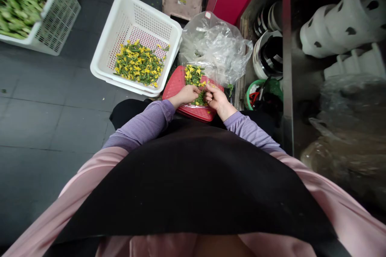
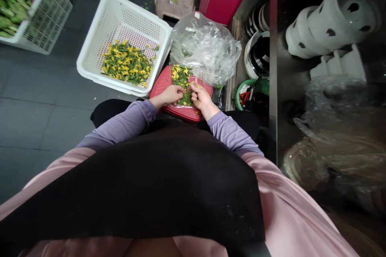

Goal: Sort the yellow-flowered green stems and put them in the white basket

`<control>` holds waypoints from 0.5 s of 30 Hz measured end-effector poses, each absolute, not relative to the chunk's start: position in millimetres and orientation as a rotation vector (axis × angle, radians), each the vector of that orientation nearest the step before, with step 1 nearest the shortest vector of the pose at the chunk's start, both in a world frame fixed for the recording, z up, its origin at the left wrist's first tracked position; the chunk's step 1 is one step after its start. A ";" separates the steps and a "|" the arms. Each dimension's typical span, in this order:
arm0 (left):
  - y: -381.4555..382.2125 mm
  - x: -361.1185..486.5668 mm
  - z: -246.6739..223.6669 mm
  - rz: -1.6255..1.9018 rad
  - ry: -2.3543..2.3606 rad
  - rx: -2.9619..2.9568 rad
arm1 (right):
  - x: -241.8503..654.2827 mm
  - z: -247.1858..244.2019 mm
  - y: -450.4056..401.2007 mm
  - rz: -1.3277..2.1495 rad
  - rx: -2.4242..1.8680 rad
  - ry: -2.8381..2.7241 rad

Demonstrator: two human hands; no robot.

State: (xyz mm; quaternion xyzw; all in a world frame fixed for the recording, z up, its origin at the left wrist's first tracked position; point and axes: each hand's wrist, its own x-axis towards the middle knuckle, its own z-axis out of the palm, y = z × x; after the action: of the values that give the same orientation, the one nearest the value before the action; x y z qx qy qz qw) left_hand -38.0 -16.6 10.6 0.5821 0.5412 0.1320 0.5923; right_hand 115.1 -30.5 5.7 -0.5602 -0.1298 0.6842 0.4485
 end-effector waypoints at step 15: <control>-3.2 -44.9 26.3 0.528 1.202 1.360 | 116.4 7.5 -19.7 1.845 -1.366 -0.222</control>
State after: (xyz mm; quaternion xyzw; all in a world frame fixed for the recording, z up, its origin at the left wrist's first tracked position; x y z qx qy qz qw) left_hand -44.9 -3.2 26.3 0.5830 0.5155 0.2264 0.5857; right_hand 116.4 -19.7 7.5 -0.5412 -0.0881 0.7313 0.4055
